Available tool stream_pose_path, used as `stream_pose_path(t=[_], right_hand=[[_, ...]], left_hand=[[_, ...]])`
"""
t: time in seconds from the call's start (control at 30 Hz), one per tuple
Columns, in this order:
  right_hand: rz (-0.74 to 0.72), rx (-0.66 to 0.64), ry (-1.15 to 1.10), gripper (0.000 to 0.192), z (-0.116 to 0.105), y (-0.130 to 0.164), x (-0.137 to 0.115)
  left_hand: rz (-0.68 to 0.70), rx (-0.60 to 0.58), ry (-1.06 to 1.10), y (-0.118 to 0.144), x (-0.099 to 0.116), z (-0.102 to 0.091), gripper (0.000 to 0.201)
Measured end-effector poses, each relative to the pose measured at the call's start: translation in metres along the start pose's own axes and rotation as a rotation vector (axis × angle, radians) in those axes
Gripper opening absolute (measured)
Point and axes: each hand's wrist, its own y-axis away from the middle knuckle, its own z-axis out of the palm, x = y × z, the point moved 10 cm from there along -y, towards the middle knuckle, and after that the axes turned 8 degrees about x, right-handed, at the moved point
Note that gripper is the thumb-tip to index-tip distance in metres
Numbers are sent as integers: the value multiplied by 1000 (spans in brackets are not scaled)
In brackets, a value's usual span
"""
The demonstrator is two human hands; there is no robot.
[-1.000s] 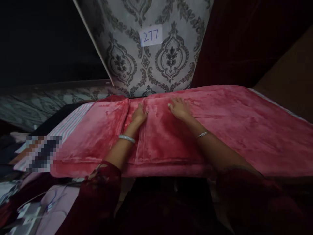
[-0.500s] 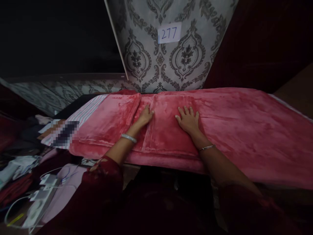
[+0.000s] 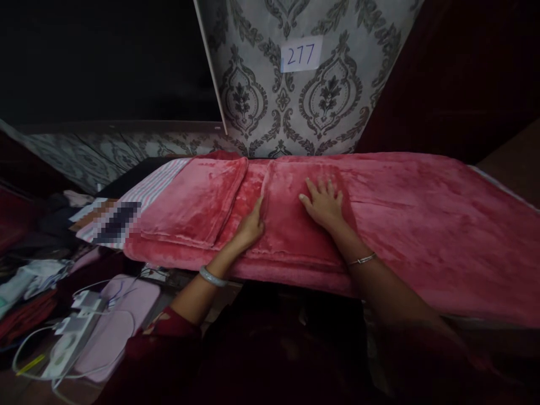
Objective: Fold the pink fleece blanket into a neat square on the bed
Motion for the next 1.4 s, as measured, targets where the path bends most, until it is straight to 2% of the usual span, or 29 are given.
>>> stream_pose_path(t=[0.13,0.2,0.3,0.37,0.47,0.53,0.67,0.77,0.83,0.9,0.93,0.97,1.03,1.1,1.13,1.2,1.27,1.33,1.4], right_hand=[[-65,-52,42,65,8,18,-19],[-51,-67,23,66,8,20,-20],[-36,-108,-24,64,5,14,-20],[-38,-96,-41,61,0,8,-22],[-68,-44,-14,60,-3,5,-29],[-93,-27,19,61,4,8,-35],[-106,20,54,61,15,15,-38],[-101,17,67,60,18,15,-38],[-96,-4,68,60,19,14,-37],[-90,-23,66,60,21,15,-37],[-88,-29,66,60,21,15,-37],[-85,-34,65,60,21,15,-36],[-75,-59,58,61,20,14,-35],[-77,-97,31,60,15,9,-39],[-92,-111,10,60,11,5,-44],[-143,-110,-35,59,-1,-6,-62],[-189,-77,-74,60,-12,-17,-84],[-211,-50,-96,61,-13,-25,-104],[-266,-41,-94,60,-2,-26,-122]], left_hand=[[13,-37,-101,4,5,-2,82],[38,-3,-195,4,17,-11,79],[190,96,-345,6,45,-22,70],[299,37,-389,12,57,-12,69],[287,-191,-404,22,44,17,71],[232,-264,-389,26,32,27,70],[206,-259,-284,29,25,25,72],[237,-276,-120,32,30,13,67],[257,-232,35,31,31,-12,54],[229,-72,127,24,18,-57,47],[189,37,121,20,4,-86,47],[133,149,71,17,-15,-117,48],[-14,285,-108,12,-60,-174,52],[-213,342,-327,11,-111,-223,57],[-311,322,-428,12,-136,-241,60],[-462,268,-575,16,-175,-265,63],[-542,208,-634,19,-199,-274,65],[-573,191,-629,22,-209,-277,64],[-574,234,-577,23,-210,-280,60]])
